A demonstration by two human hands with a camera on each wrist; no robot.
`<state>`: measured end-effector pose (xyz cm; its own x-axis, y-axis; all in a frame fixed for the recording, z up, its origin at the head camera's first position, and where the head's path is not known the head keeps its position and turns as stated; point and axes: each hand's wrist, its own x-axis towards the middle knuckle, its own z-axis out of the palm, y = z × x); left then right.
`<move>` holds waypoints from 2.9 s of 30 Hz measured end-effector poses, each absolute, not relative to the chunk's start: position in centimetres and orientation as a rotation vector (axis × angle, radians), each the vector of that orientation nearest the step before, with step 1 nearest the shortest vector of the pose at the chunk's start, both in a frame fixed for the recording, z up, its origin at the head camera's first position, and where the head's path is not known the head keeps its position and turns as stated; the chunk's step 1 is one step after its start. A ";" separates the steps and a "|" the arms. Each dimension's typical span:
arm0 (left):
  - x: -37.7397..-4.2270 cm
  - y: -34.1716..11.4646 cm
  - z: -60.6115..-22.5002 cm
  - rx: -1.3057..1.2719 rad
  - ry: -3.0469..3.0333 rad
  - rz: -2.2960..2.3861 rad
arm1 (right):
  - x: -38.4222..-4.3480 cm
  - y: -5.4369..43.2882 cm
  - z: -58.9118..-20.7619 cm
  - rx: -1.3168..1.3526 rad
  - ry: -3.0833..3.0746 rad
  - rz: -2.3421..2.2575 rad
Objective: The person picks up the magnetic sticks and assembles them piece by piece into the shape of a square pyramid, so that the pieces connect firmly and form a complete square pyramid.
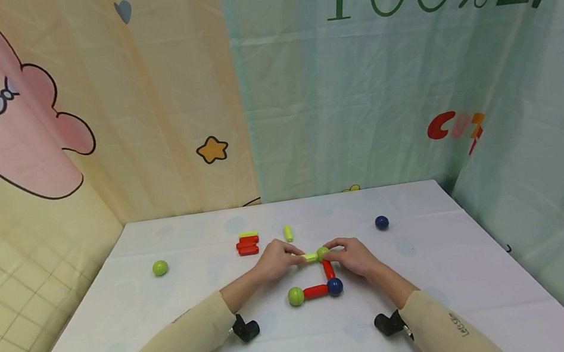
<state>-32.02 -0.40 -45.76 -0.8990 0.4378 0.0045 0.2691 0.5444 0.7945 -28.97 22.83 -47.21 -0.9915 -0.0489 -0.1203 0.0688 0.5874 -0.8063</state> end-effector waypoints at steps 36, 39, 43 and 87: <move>-30.1 -3.7 -45.0 0.446 2.618 1.437 | -28.8 22.7 -47.1 0.046 2.671 -1.373; -30.0 -4.4 -45.0 0.438 2.643 1.444 | -28.7 22.8 -47.0 0.042 2.670 -1.370; -29.9 -5.3 -45.1 0.440 2.664 1.461 | -28.7 22.8 -47.0 0.039 2.665 -1.368; -29.5 -17.1 -43.9 -0.165 2.705 1.818 | -28.8 22.8 -47.1 0.029 2.666 -1.366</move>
<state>-29.48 -17.07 -43.85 -0.9875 -0.1514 0.0448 -0.0157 0.3766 0.9262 -28.81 22.79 -47.13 -0.9892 -0.0493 -0.1380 0.0832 0.5860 -0.8060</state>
